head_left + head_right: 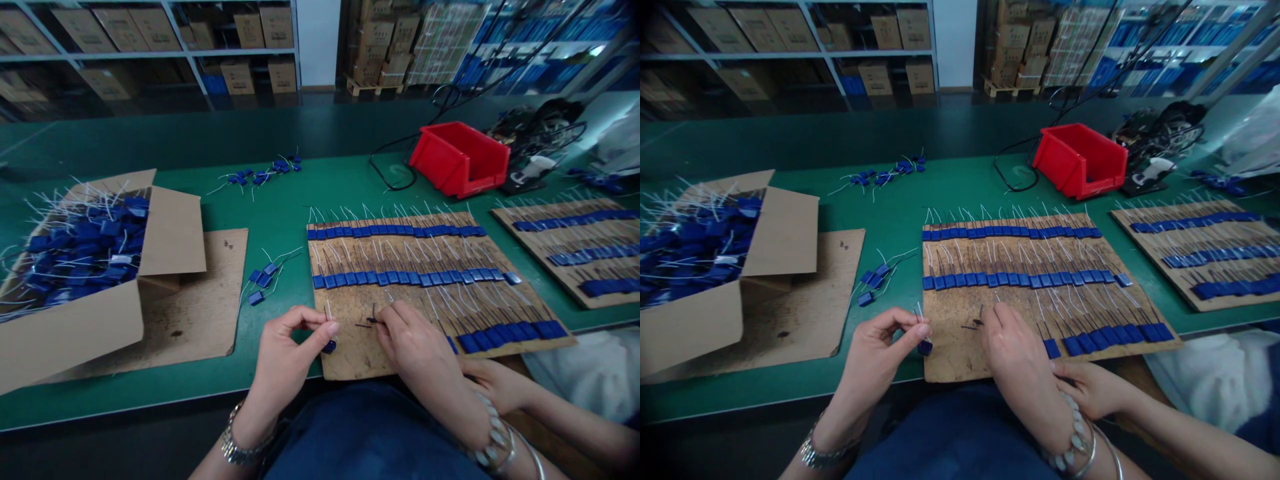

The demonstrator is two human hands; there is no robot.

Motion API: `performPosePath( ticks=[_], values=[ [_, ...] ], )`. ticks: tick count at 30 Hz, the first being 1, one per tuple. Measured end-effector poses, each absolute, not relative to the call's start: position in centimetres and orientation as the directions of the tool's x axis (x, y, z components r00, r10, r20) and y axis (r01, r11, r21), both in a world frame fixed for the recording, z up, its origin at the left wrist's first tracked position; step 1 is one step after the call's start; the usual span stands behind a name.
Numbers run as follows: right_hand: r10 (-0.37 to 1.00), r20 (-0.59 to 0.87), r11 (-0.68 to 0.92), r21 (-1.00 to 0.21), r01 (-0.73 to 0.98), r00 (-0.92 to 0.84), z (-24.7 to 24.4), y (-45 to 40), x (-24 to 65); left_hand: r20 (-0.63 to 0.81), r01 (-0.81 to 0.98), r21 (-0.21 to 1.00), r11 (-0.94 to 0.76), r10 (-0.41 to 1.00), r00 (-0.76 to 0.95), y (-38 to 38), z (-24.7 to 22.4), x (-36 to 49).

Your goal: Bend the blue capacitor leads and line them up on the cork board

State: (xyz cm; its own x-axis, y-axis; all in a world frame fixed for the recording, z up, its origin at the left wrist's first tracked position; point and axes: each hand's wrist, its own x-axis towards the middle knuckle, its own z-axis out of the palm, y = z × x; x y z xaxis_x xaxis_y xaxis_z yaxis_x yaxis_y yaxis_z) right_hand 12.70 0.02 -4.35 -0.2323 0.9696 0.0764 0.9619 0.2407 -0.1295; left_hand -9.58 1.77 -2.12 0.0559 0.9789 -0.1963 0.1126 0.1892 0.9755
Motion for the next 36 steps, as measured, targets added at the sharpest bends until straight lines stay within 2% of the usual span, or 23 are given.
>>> performPosePath(
  ticks=[6, 10, 17, 20, 23, 25, 27, 30, 36],
  values=[
    [0.974, 0.081, 0.228, -0.366, 0.902, -0.213, -3.6, 0.4, 13.8, -0.215, 0.074, 0.975, 0.21, 0.974, 0.069, 1.9, -1.9, -9.3],
    [0.98, 0.072, 0.198, -0.44, 0.876, -0.185, -3.4, 0.6, 14.2, -0.228, 0.052, 0.973, 0.224, 0.97, 0.082, 1.9, -1.7, -8.9],
    [0.983, 0.142, 0.181, -0.595, 0.783, -0.119, -2.7, 0.7, 14.5, -0.232, 0.056, 0.972, 0.228, 0.969, 0.09, 1.9, -1.6, -8.6],
    [0.998, 0.065, 0.037, -0.808, 0.587, 0.027, -2.2, 0.8, 14.5, -0.241, 0.054, 0.97, 0.236, 0.964, 0.109, 1.9, -1.5, -8.2],
    [0.994, -0.09, -0.101, -0.977, 0.189, 0.065, -1.9, 1.1, 14.5, -0.263, 0.032, 0.965, 0.261, 0.952, 0.155, 1.8, -1.2, -7.5],
    [0.986, -0.164, -0.164, -0.986, -0.01, 0.02, -1.8, 1.3, 14.5, -0.263, 0.012, 0.964, 0.265, 0.946, 0.188, 1.9, -1.0, -6.9],
    [0.977, -0.211, -0.213, -0.971, -0.109, -0.031, -1.8, 1.4, 14.4, -0.259, -0.009, 0.964, 0.267, 0.942, 0.213, 1.9, -0.8, -6.3],
    [0.972, -0.221, -0.233, -0.957, -0.175, -0.082, -1.8, 1.3, 14.1, -0.254, -0.031, 0.963, 0.268, 0.938, 0.238, 2.0, -0.5, -5.6],
    [0.979, -0.197, -0.202, -0.924, -0.324, -0.049, -0.5, 1.6, 13.6, -0.259, -0.1, 0.948, 0.303, 0.914, 0.313, 1.9, 0.1, -4.7]
  ],
)
